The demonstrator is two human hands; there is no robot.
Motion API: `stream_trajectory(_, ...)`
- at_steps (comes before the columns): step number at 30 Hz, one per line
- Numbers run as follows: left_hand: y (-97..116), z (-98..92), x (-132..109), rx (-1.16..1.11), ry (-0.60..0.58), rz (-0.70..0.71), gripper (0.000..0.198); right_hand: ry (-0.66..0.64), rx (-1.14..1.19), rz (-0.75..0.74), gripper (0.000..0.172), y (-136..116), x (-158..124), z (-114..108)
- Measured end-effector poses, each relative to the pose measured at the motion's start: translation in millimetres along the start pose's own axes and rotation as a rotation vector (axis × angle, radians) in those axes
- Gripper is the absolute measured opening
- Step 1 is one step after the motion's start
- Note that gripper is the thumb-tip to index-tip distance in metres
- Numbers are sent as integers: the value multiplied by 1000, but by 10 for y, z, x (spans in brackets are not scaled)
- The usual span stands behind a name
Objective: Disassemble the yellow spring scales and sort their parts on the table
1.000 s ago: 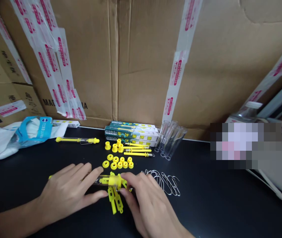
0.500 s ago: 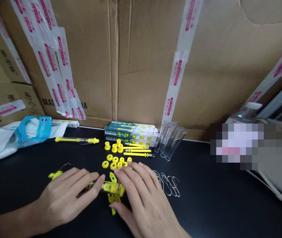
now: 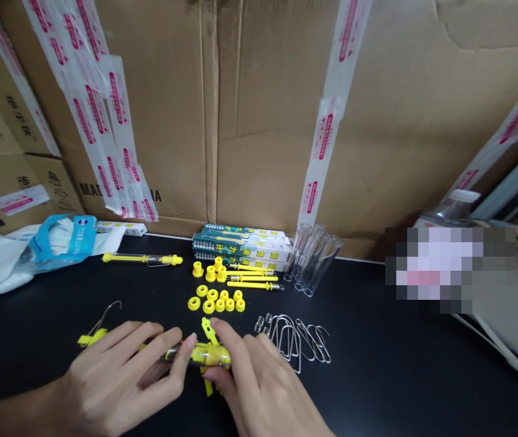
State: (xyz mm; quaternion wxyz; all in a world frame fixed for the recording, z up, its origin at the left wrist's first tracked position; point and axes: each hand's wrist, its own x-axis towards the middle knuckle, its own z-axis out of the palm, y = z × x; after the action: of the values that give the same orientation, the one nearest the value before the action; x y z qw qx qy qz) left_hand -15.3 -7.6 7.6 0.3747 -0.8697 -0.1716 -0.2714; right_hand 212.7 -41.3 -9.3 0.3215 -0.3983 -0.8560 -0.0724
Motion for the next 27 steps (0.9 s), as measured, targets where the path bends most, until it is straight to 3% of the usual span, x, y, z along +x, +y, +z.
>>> stream_trajectory(8,14,0,74,75,-4,0,8,-79,185,195,20,34,-14,10)
stream_trajectory(12,16,9,101,78,-41,-44,11,-67,164,172,12,27,-3,-3)
stream_trajectory(16,30,20,107,98,-57,-113,38,-60,120,80,14,28,7,-18)
stream_trajectory(21,47,22,108,114,-65,-112,32,-82,125,65,16,16,24,-16)
stream_trajectory(24,57,23,112,118,-71,-109,35,-117,186,143,25,4,36,-30)
stream_trajectory(27,65,29,115,123,-96,-118,35,-235,411,307,26,13,41,-45)
